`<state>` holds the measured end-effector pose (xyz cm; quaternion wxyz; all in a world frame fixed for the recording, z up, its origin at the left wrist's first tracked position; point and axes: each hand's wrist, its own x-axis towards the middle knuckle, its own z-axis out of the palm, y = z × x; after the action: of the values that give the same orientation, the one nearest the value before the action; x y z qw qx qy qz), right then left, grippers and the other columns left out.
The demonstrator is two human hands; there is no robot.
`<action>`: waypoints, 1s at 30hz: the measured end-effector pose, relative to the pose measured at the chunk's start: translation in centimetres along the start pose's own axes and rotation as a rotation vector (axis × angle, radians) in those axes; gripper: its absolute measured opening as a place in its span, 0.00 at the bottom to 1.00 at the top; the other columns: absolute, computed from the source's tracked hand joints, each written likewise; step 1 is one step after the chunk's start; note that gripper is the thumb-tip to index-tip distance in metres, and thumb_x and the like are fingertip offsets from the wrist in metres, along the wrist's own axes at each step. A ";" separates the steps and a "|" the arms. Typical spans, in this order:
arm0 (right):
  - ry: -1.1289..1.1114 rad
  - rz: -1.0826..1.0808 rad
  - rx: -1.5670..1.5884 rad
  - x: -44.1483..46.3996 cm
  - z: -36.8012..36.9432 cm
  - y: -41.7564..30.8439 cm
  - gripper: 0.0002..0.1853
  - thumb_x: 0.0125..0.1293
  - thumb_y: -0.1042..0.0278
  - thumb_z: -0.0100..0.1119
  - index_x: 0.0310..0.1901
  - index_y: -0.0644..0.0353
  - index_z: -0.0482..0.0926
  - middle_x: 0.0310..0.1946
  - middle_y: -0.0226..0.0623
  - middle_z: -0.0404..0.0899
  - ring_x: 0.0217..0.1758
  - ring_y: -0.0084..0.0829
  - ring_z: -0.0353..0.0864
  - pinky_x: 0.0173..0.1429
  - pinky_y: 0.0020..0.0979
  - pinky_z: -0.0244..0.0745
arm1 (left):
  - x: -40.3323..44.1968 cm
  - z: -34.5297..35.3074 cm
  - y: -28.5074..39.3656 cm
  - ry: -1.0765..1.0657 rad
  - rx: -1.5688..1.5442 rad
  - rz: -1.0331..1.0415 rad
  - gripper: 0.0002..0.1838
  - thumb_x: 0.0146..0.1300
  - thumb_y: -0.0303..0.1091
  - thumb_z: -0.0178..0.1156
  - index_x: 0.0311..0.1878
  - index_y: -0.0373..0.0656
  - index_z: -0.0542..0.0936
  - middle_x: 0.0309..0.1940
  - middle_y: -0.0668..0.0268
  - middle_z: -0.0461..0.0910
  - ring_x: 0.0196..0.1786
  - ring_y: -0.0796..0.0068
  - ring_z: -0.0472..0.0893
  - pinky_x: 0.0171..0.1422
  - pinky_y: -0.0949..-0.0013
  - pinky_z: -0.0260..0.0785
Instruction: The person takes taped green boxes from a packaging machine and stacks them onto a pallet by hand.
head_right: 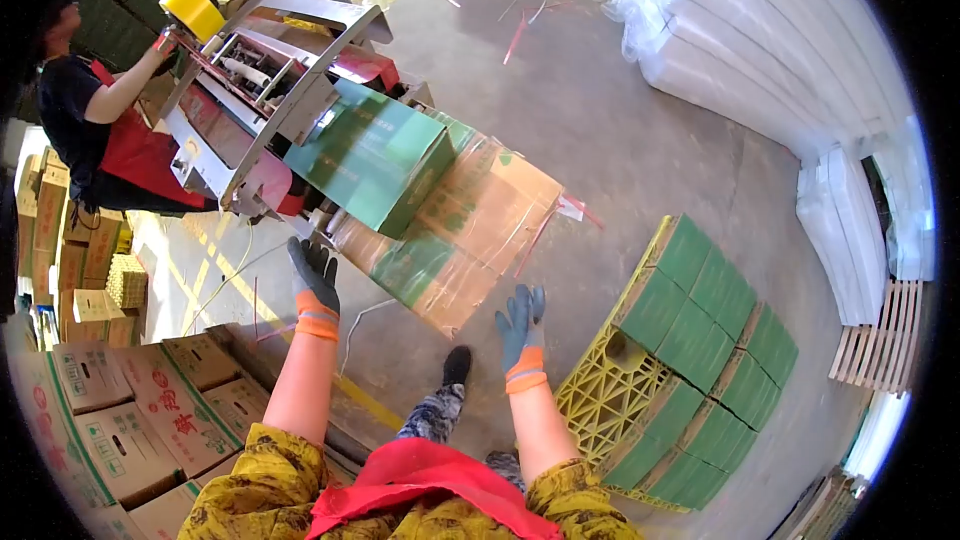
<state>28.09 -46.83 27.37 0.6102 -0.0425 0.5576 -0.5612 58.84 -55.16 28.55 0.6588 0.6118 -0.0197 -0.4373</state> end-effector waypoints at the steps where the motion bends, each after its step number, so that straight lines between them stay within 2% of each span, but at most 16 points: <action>1: 0.011 -0.008 -0.012 0.0 0.5 -0.2 0.37 0.67 0.53 0.52 0.72 0.48 0.45 0.72 0.38 0.46 0.73 0.45 0.50 0.69 0.48 0.54 | 0.0 0.8 0.2 0.002 -0.013 0.002 0.31 0.59 0.61 0.57 0.58 0.49 0.71 0.50 0.68 0.74 0.52 0.73 0.72 0.62 0.62 0.62; 3: 0.017 -0.031 -0.034 0.3 1.0 -0.2 0.38 0.67 0.53 0.53 0.72 0.48 0.45 0.72 0.36 0.46 0.74 0.44 0.48 0.70 0.48 0.52 | -0.1 2.5 0.8 0.023 -0.029 -0.012 0.28 0.59 0.61 0.57 0.53 0.49 0.73 0.41 0.73 0.73 0.45 0.79 0.71 0.57 0.67 0.63; 6: 0.007 -0.062 -0.062 0.4 2.0 -0.3 0.39 0.66 0.52 0.54 0.72 0.49 0.44 0.72 0.33 0.46 0.75 0.40 0.46 0.71 0.49 0.48 | 0.6 3.9 1.1 0.081 0.021 0.010 0.27 0.61 0.61 0.54 0.50 0.48 0.73 0.35 0.75 0.70 0.41 0.81 0.70 0.52 0.73 0.62; 7: 0.007 -0.067 -0.072 0.3 2.3 -0.6 0.40 0.66 0.51 0.54 0.72 0.49 0.44 0.72 0.33 0.46 0.75 0.39 0.46 0.72 0.48 0.47 | 0.8 4.4 0.9 0.051 0.035 0.061 0.30 0.63 0.62 0.50 0.56 0.47 0.71 0.43 0.72 0.73 0.46 0.79 0.71 0.55 0.74 0.62; 10: 0.023 -0.111 -0.171 0.9 3.1 -0.6 0.40 0.66 0.50 0.54 0.73 0.49 0.43 0.72 0.33 0.45 0.75 0.35 0.46 0.72 0.47 0.46 | 2.6 5.9 0.4 0.012 -0.140 0.129 0.34 0.64 0.62 0.48 0.63 0.45 0.66 0.54 0.68 0.71 0.54 0.74 0.70 0.60 0.70 0.61; 11: 0.032 -0.131 -0.215 1.1 3.2 -0.6 0.41 0.66 0.49 0.53 0.73 0.49 0.43 0.72 0.33 0.45 0.75 0.34 0.46 0.72 0.47 0.46 | 3.0 6.2 0.4 -0.067 -0.122 0.194 0.36 0.65 0.61 0.47 0.68 0.45 0.60 0.62 0.66 0.66 0.60 0.69 0.68 0.65 0.67 0.59; 14: 0.006 -0.122 -0.337 1.2 3.2 -0.8 0.41 0.66 0.48 0.53 0.73 0.48 0.42 0.72 0.33 0.48 0.75 0.33 0.47 0.71 0.46 0.48 | 3.8 7.5 0.4 -0.199 -0.136 0.137 0.35 0.65 0.60 0.47 0.67 0.45 0.61 0.59 0.66 0.70 0.59 0.67 0.69 0.65 0.66 0.59; 17: 0.028 -0.136 -0.333 1.2 3.3 -0.3 0.40 0.66 0.45 0.51 0.73 0.49 0.45 0.70 0.33 0.52 0.73 0.31 0.49 0.71 0.44 0.48 | 3.1 9.3 1.5 -0.182 -0.124 -0.170 0.33 0.60 0.63 0.52 0.59 0.47 0.71 0.54 0.65 0.75 0.55 0.65 0.73 0.61 0.62 0.64; 19: 0.056 0.000 -0.239 0.4 4.7 -2.2 0.39 0.65 0.49 0.55 0.72 0.50 0.48 0.66 0.34 0.59 0.69 0.30 0.58 0.68 0.41 0.55 | 3.8 9.3 1.5 -0.266 -0.143 -0.289 0.31 0.56 0.65 0.55 0.51 0.48 0.77 0.51 0.65 0.77 0.51 0.63 0.75 0.57 0.59 0.68; 20: 0.070 0.064 -0.188 0.4 5.0 -3.1 0.39 0.65 0.51 0.56 0.71 0.51 0.49 0.64 0.35 0.63 0.66 0.30 0.62 0.67 0.39 0.59 | 4.6 8.9 1.7 -0.376 -0.198 -0.369 0.28 0.56 0.60 0.58 0.52 0.50 0.77 0.52 0.63 0.77 0.54 0.59 0.75 0.60 0.53 0.68; 22: -0.085 -0.055 -0.214 2.2 3.7 -2.6 0.43 0.59 0.55 0.64 0.70 0.55 0.51 0.61 0.38 0.67 0.60 0.31 0.69 0.61 0.35 0.67 | 1.9 10.3 3.0 -0.179 -0.150 -0.520 0.26 0.55 0.57 0.61 0.51 0.50 0.78 0.51 0.64 0.78 0.54 0.59 0.76 0.58 0.52 0.70; 23: -0.163 -0.114 -0.227 2.5 3.4 -2.8 0.45 0.56 0.57 0.69 0.69 0.57 0.51 0.59 0.40 0.68 0.57 0.32 0.72 0.57 0.33 0.71 | 1.4 10.2 2.4 -0.217 -0.153 -0.524 0.25 0.55 0.56 0.62 0.50 0.50 0.78 0.50 0.64 0.78 0.53 0.60 0.76 0.57 0.53 0.71; 25: -0.110 -0.125 -0.170 2.9 2.6 -3.7 0.45 0.52 0.56 0.71 0.67 0.58 0.54 0.55 0.40 0.72 0.52 0.31 0.75 0.54 0.32 0.74 | 0.6 10.2 0.6 -0.298 -0.161 -0.533 0.23 0.55 0.52 0.64 0.49 0.49 0.79 0.49 0.65 0.79 0.52 0.63 0.76 0.56 0.56 0.72; 26: -0.077 -0.133 -0.139 2.8 2.1 -4.5 0.46 0.50 0.56 0.73 0.66 0.59 0.56 0.53 0.39 0.74 0.49 0.31 0.77 0.52 0.31 0.75 | 0.8 9.6 -0.3 -0.439 -0.142 -0.587 0.20 0.56 0.49 0.65 0.48 0.49 0.80 0.49 0.65 0.79 0.51 0.62 0.77 0.57 0.56 0.72; 28: -0.055 -0.106 -0.146 2.8 0.4 -5.7 0.46 0.47 0.56 0.75 0.64 0.61 0.59 0.54 0.40 0.73 0.48 0.30 0.77 0.53 0.32 0.76 | -0.3 9.8 -1.2 -0.595 -0.110 -0.659 0.23 0.57 0.51 0.62 0.50 0.47 0.79 0.47 0.65 0.80 0.50 0.63 0.78 0.55 0.57 0.73; 30: -0.040 -0.057 -0.277 2.5 0.4 -7.9 0.44 0.46 0.56 0.75 0.62 0.64 0.62 0.54 0.40 0.73 0.51 0.32 0.76 0.55 0.32 0.75 | 1.4 9.9 -2.6 -0.544 -0.040 -0.758 0.31 0.55 0.55 0.61 0.59 0.47 0.73 0.59 0.61 0.72 0.60 0.57 0.70 0.63 0.46 0.65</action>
<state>22.72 -51.75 31.29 0.5935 -0.1534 0.6160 -0.4948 52.68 -63.50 28.13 0.4351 0.4260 0.0417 -0.7921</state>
